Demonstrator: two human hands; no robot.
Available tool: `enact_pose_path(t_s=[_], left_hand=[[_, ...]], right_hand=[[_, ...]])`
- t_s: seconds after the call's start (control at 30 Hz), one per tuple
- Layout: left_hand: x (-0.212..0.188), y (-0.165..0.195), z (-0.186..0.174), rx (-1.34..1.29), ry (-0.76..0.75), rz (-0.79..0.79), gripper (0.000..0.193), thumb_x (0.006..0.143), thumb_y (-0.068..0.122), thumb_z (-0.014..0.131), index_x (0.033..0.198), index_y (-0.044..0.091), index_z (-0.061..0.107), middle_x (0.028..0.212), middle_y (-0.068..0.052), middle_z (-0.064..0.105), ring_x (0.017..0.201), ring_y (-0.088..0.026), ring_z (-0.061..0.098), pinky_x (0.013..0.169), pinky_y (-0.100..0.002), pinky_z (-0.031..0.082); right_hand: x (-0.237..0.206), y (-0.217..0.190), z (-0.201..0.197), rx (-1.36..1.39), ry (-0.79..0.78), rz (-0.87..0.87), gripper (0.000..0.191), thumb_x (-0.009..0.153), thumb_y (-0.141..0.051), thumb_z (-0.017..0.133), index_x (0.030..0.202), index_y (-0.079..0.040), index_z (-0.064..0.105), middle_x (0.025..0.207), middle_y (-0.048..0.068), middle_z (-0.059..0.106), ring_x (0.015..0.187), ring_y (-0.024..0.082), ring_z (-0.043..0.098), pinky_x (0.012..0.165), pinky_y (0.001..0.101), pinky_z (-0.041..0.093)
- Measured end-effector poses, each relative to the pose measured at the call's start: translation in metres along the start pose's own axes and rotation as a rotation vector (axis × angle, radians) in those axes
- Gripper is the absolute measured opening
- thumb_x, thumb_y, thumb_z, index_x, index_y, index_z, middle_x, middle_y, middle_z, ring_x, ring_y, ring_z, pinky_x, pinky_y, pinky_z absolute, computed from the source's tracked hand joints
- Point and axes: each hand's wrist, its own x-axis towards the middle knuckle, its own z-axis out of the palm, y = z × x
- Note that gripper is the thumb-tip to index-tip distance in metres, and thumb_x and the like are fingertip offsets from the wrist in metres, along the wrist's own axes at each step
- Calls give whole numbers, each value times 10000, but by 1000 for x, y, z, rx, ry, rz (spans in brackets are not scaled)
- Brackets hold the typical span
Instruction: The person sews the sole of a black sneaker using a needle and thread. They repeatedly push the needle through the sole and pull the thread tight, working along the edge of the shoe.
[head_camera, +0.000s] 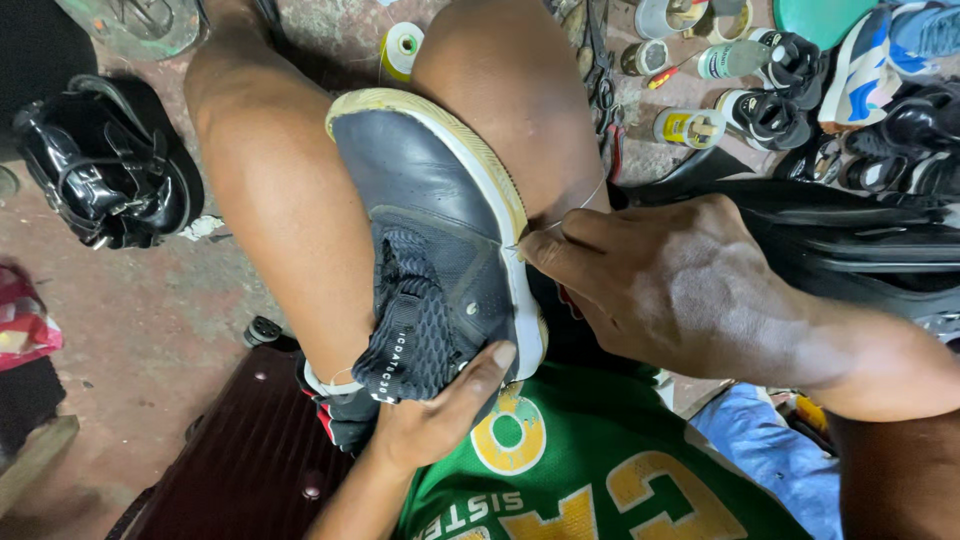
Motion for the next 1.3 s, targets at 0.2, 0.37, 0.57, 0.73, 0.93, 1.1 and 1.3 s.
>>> enact_pose_path(t_s=[0.2,0.37,0.57,0.73,0.93,1.1,1.3], left_hand=[[4,-6,-2,223,20,68,189,947,63,691,1109,-12,752,1036,-107,787,950,-214,767,902,-342,598],[2,-6,0,285,72,79,170,938,94,721,1069,-7,758,1004,-113,783,928,-216,757,880,-346,591],[-8,-2,15,207,120,-89,210,921,141,757,1068,-9,757,1011,-87,798,922,-175,768,864,-335,615],[-45,3,-1,58,78,-272,278,873,95,766,1132,-1,729,971,-105,765,881,-168,704,804,-333,592],[-105,9,-84,-71,517,-366,104,947,93,579,942,26,658,971,-94,769,850,-173,733,706,-305,546],[-104,8,-82,475,852,-299,297,981,145,656,1178,-40,531,967,-190,644,767,-262,553,650,-349,434],[-74,14,-29,511,380,19,589,806,99,803,1343,21,573,997,-74,680,785,-169,653,677,-303,526]], right_hand=[[15,5,4,-47,-28,-87,273,782,-164,750,1029,-84,666,788,23,630,634,194,701,448,372,501],[25,6,16,-73,-83,-59,211,770,-109,713,965,-76,638,805,22,676,621,197,702,420,375,507],[14,10,26,-19,90,-92,101,927,-167,698,924,-75,654,741,33,699,594,228,692,466,407,515],[-4,23,29,118,84,-107,66,940,-122,683,880,-97,676,744,26,717,597,214,691,484,398,519],[-22,28,30,266,60,139,16,946,-111,721,955,-98,722,802,44,733,627,210,703,555,342,549],[-34,33,27,382,115,181,108,927,-61,709,1034,-61,692,933,67,730,777,203,740,660,292,557],[-44,33,34,374,69,331,71,918,-42,723,988,-42,709,903,77,744,722,165,719,652,293,526]])
